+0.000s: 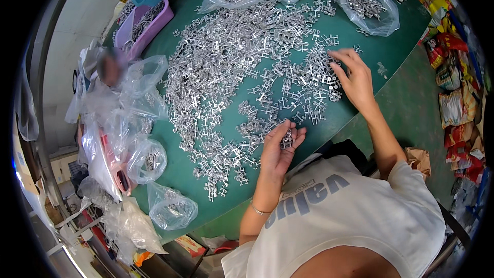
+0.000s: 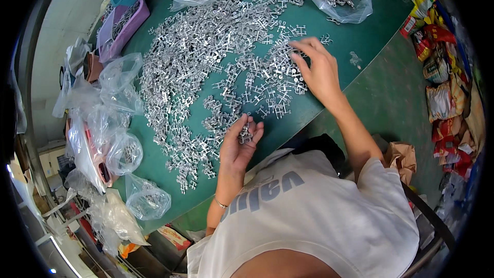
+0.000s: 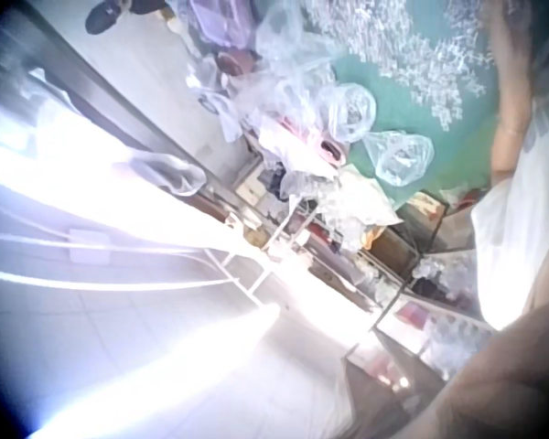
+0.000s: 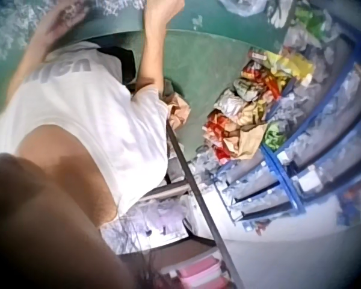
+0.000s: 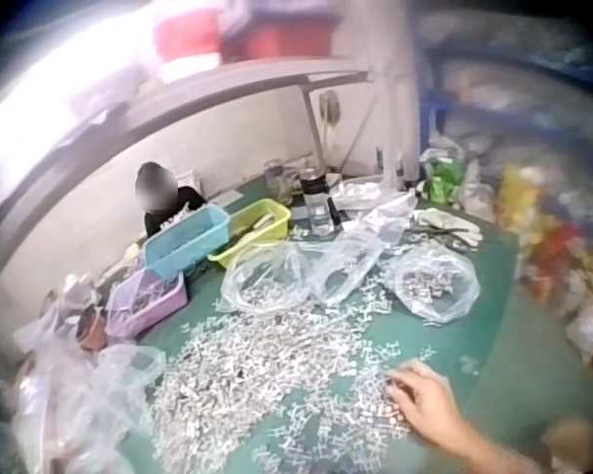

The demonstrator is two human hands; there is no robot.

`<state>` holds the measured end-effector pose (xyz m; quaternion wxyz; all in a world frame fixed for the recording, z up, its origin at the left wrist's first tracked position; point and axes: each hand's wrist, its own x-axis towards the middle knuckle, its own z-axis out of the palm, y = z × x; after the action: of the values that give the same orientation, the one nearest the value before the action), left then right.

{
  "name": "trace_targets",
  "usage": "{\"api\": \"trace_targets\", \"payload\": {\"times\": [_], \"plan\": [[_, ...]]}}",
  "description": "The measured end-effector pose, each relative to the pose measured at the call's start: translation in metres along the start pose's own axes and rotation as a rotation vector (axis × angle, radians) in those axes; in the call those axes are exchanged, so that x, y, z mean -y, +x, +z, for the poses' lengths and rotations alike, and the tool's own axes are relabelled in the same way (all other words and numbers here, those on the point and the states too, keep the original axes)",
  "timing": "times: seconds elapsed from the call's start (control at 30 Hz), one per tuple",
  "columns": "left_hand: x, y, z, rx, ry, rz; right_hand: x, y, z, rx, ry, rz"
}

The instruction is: The person sorts small silver H-shaped components by hand, picking them from a pile and gathering them in their hand on a green workbench.

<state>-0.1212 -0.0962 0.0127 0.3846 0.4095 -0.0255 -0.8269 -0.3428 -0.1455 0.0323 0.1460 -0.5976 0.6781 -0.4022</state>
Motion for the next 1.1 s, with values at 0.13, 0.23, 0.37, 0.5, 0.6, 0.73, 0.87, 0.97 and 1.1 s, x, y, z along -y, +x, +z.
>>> {"api": "trace_targets", "payload": {"times": [0.13,0.23,0.37,0.5,0.6,0.73,0.87,0.97,1.1], "plan": [[-0.003,-0.001,0.024,-0.051,0.073,0.052,-0.02,0.019,0.022,0.106,-0.327,-0.029],[-0.005,0.001,0.012,0.087,0.084,0.017,-0.02,0.015,0.021,0.127,-0.137,-0.05],[-0.003,0.005,0.017,0.01,0.222,0.079,-0.03,0.007,0.006,0.191,0.319,0.103],[-0.005,0.015,0.018,0.072,0.206,0.075,-0.024,0.001,-0.009,0.357,0.648,0.254],[-0.005,0.016,0.031,0.123,0.303,0.108,-0.002,-0.008,-0.011,0.486,0.63,0.233],[-0.003,0.013,0.05,0.114,0.421,0.25,0.014,-0.02,-0.007,0.496,0.609,0.135],[0.001,0.017,0.043,0.065,0.466,0.325,0.032,-0.025,-0.011,0.517,0.609,0.229],[0.0,0.013,0.047,0.034,0.484,0.417,0.02,-0.03,-0.006,0.544,0.604,0.263],[0.001,0.012,0.045,-0.016,0.814,0.685,0.027,-0.028,-0.009,0.566,0.627,0.31]]}}
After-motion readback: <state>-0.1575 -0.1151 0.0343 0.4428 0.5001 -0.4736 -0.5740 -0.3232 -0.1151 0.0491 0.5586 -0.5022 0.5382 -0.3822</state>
